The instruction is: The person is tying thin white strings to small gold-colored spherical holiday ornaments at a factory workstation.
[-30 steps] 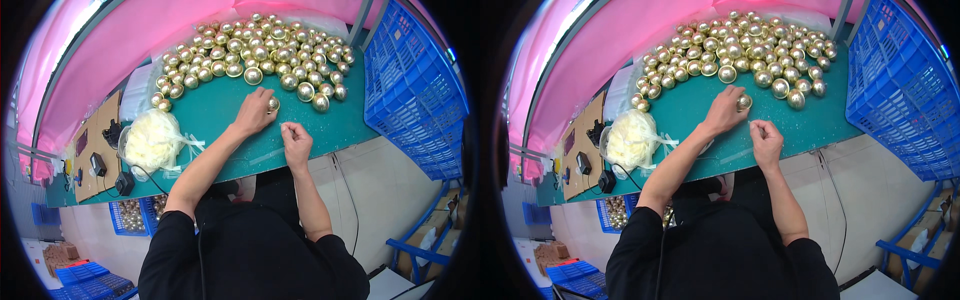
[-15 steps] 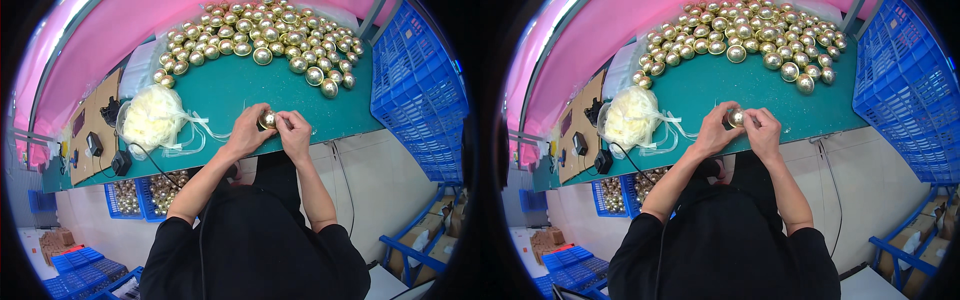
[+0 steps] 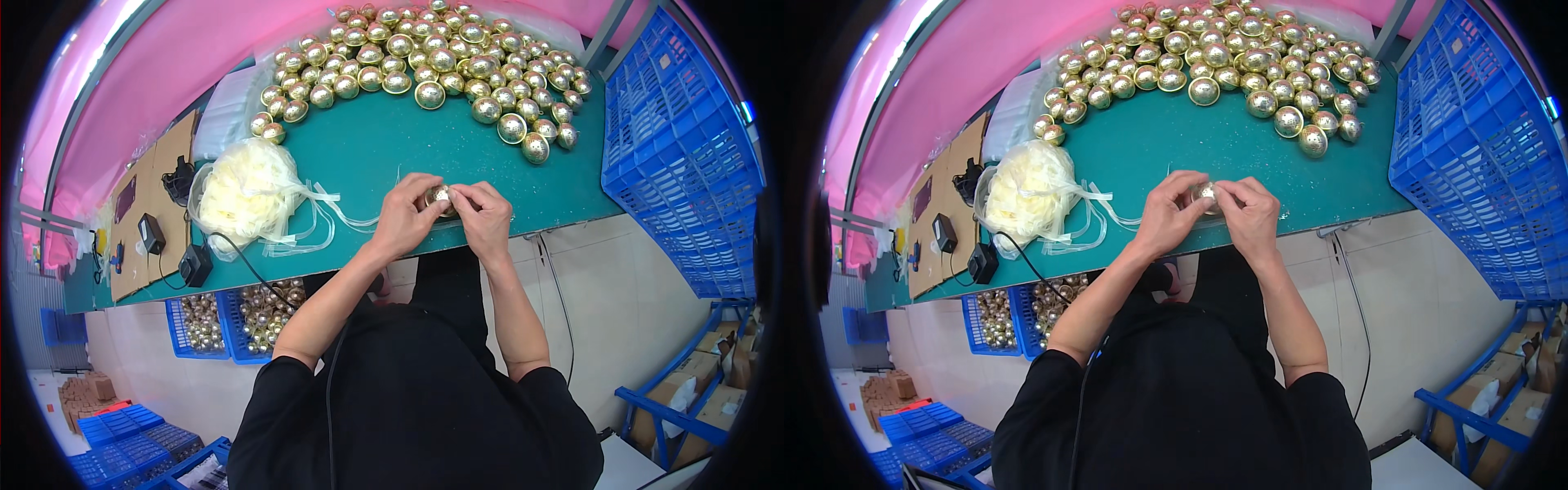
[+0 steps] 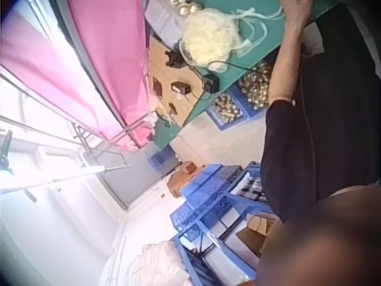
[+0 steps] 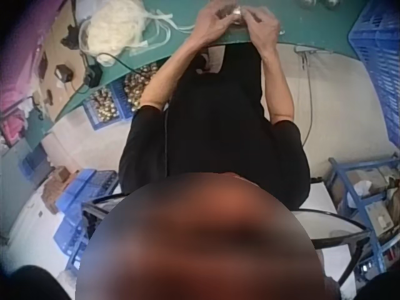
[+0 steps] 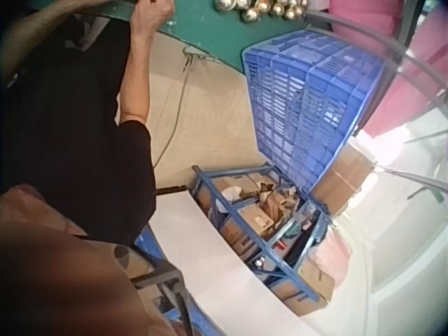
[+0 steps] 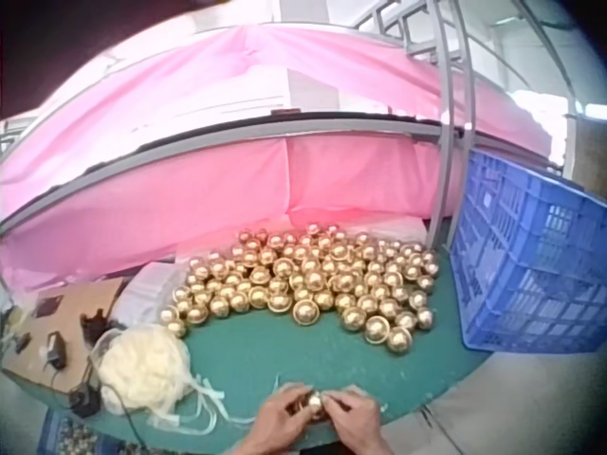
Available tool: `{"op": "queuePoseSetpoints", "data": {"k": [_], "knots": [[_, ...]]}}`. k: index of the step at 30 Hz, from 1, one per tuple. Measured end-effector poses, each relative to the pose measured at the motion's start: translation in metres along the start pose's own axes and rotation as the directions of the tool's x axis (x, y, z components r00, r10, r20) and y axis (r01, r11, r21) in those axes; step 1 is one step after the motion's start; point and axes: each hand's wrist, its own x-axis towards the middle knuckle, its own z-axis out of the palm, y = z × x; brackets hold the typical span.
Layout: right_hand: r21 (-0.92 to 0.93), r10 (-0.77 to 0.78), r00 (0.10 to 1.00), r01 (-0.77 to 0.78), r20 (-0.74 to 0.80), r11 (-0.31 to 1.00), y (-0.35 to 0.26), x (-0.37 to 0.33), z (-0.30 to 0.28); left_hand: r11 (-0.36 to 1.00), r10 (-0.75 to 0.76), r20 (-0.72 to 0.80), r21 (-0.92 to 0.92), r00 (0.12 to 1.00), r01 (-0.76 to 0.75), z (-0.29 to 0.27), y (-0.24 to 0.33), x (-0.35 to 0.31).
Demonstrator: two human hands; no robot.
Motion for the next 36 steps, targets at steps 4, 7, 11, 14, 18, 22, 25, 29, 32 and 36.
{"op": "queuePoseSetpoints", "data": {"k": [4, 7, 11, 14, 18, 22, 25, 29, 32, 36], "knots": [[0.022, 0.004, 1.000, -0.004, 0.011, 1.000, -0.003, -0.003, 0.001, 0.984, -0.121, -0.022, -0.133, 0.992, 0.117, 0.003, -0.010, 0.005], [0.025, 0.008, 1.000, -0.008, 0.012, 1.000, -0.004, -0.001, -0.001, 0.962, -0.056, -0.049, -0.271, 0.997, 0.041, 0.007, -0.018, 0.005], [0.095, 0.081, 0.993, -0.089, 0.086, 0.992, 0.003, -0.001, -0.002, 0.965, -0.074, -0.058, -0.255, 0.996, 0.057, 0.006, -0.014, 0.003], [0.263, 0.232, 0.950, -0.283, 0.209, 0.922, -0.004, 0.000, -0.012, 0.930, -0.134, -0.041, -0.351, 0.990, 0.112, -0.006, -0.006, 0.007], [0.588, 0.342, 0.789, -0.611, 0.511, 0.530, 0.003, -0.008, -0.039, 0.859, -0.096, -0.053, -0.508, 0.994, 0.056, -0.029, 0.013, 0.017], [0.708, 0.145, 0.754, -0.653, 0.640, 0.268, 0.002, -0.009, -0.047, 0.807, -0.094, -0.064, -0.589, 0.994, 0.038, -0.036, 0.027, 0.015], [0.686, 0.084, 0.772, -0.604, 0.631, 0.405, -0.016, -0.004, -0.037, 0.788, -0.101, -0.018, -0.611, 0.995, 0.069, -0.037, 0.034, 0.008], [0.607, 0.024, 0.799, -0.477, 0.601, 0.635, -0.024, 0.004, -0.023, 0.790, -0.078, -0.024, -0.612, 0.997, 0.047, -0.037, 0.034, 0.001], [0.509, 0.074, 0.824, -0.416, 0.562, 0.754, -0.031, 0.004, -0.015, 0.764, -0.077, -0.020, -0.644, 0.997, 0.046, -0.039, 0.036, -0.005], [0.441, 0.074, 0.873, -0.315, 0.483, 0.840, -0.044, -0.002, -0.003, 0.727, -0.089, 0.008, -0.683, 0.996, 0.070, -0.040, 0.038, -0.010]]}}
